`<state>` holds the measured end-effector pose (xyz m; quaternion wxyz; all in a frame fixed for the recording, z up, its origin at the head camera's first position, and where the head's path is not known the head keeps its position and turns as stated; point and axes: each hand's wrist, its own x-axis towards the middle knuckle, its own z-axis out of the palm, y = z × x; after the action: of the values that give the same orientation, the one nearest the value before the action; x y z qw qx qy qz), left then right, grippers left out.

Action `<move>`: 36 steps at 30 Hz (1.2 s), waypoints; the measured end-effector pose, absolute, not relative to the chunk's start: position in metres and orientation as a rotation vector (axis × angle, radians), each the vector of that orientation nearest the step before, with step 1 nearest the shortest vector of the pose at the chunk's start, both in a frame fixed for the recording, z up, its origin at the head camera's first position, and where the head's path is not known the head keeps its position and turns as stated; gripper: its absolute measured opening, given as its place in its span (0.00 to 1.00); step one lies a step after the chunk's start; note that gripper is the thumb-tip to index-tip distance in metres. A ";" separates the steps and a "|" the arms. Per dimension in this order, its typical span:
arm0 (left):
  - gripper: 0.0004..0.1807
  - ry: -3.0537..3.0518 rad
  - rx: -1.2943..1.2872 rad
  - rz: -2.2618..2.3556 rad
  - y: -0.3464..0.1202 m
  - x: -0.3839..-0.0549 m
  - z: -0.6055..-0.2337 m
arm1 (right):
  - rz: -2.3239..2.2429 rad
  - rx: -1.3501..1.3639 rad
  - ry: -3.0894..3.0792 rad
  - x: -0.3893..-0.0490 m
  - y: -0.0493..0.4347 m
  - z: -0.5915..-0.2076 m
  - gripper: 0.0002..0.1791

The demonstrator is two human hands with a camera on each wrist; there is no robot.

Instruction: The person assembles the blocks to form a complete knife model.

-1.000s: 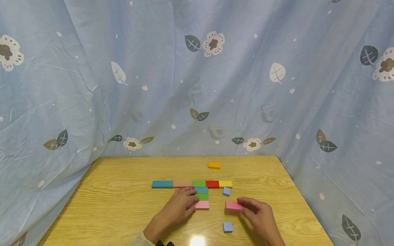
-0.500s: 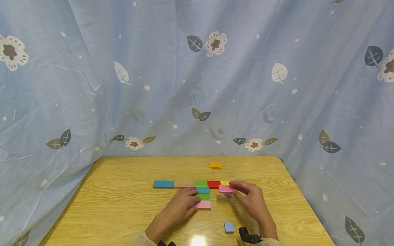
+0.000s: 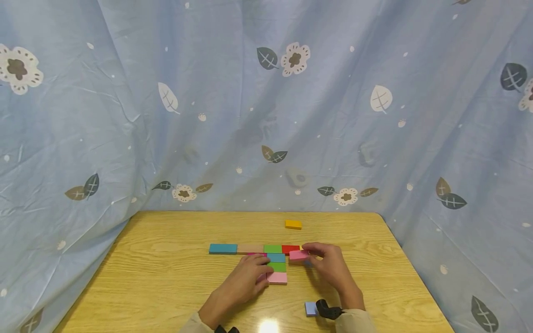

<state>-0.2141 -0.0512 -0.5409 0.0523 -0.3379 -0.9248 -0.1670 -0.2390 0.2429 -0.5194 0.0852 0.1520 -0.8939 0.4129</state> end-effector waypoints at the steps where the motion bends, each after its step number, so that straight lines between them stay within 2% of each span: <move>1: 0.11 -2.814 -1.026 -0.510 -0.051 -0.214 -0.541 | 1.225 0.450 -2.675 -0.240 0.242 -0.521 0.18; 8: 0.12 -2.822 -1.019 -0.537 -0.051 -0.214 -0.540 | 1.180 0.430 -2.743 -0.244 0.235 -0.525 0.18; 28: 0.12 -2.825 -1.029 -0.504 -0.051 -0.214 -0.541 | 0.855 0.591 -2.778 -0.245 0.232 -0.531 0.18; 36: 0.12 -2.824 -1.026 -0.476 -0.051 -0.214 -0.541 | 0.880 0.539 -2.825 -0.246 0.230 -0.532 0.18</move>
<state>-0.2142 -0.0508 -0.5411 0.0499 -0.3367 -0.9272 -0.1562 -0.2461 0.2298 -0.5318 0.0668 0.1787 -0.9372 0.2921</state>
